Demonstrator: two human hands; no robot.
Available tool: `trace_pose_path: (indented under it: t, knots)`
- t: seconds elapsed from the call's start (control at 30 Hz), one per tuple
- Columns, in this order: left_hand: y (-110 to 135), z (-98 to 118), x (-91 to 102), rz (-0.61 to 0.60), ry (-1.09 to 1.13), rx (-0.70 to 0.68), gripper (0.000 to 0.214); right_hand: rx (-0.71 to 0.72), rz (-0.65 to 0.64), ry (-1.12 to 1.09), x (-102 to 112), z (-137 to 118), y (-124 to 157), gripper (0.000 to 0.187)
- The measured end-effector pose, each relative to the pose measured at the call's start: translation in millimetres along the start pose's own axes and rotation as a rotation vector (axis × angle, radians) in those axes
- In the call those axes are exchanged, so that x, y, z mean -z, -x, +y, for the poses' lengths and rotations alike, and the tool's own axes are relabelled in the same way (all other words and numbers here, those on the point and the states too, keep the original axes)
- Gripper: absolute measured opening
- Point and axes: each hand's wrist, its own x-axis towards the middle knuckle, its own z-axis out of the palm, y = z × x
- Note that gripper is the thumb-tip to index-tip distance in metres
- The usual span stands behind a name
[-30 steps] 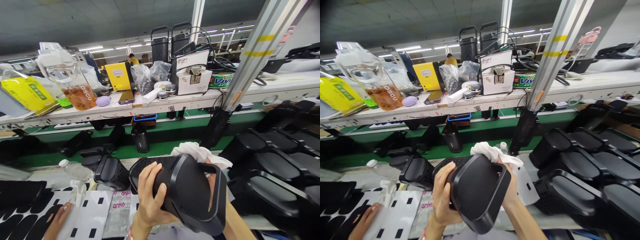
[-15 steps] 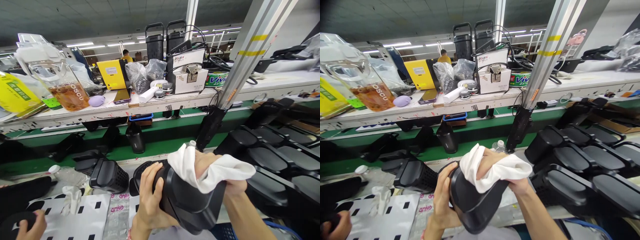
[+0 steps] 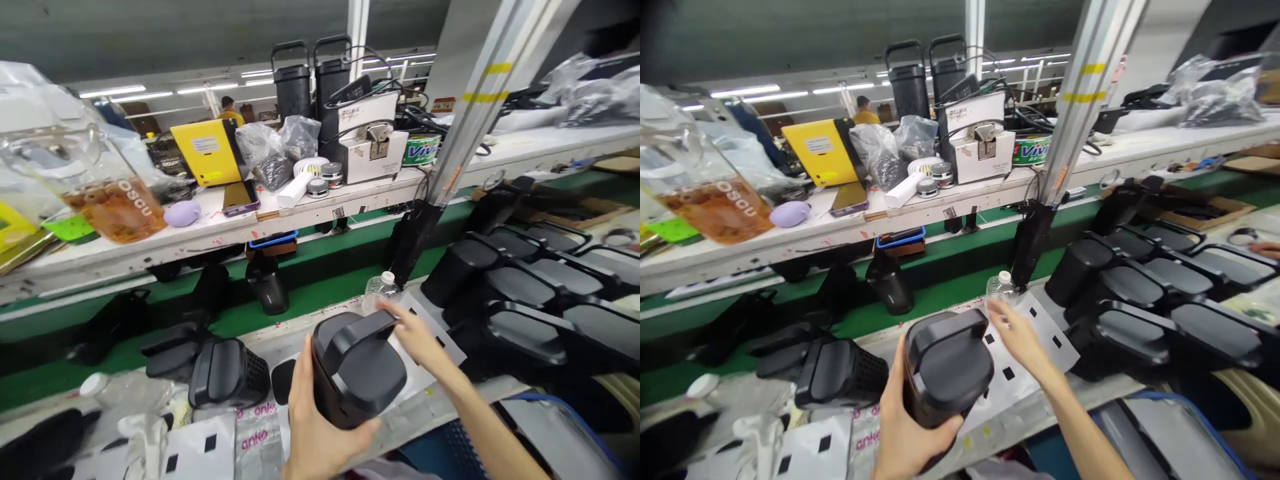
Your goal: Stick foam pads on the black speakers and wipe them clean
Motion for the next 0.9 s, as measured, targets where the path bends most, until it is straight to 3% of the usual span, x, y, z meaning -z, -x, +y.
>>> trace_pose_path:
  t: [0.07,0.2,0.33,0.5,0.6,0.7,0.77,0.9]
  knots:
    - [-1,-6,-3.1,-0.041,-0.038,-0.038,0.114,-0.006,0.088,-0.032,20,-14,20,0.048]
    - [3,-6,-13.9,-0.269,0.018,-0.213,0.116,0.104,-0.114,0.065,50,-56,74,0.059]
    - [23,11,-30.3,-0.484,0.1,-0.325,0.115,0.088,-0.084,0.109,71,-72,123,0.063]
    - [63,36,-61.2,-0.788,0.231,-0.492,0.127,-0.186,0.001,-0.062,113,-63,210,0.054]
    - [95,58,-85.4,-1.018,0.314,-0.606,0.136,-0.327,0.133,-0.173,138,-61,281,0.051]
    - [139,90,-113.0,-1.228,0.388,-0.699,0.126,-0.43,0.331,-0.181,161,-57,358,0.053]
    - [176,115,-131.1,-1.337,0.431,-0.753,0.117,-0.489,0.47,-0.111,175,-55,410,0.055]
    - [257,163,-160.4,-1.537,0.455,-0.857,0.137,-0.564,0.775,0.089,193,-58,508,0.055]
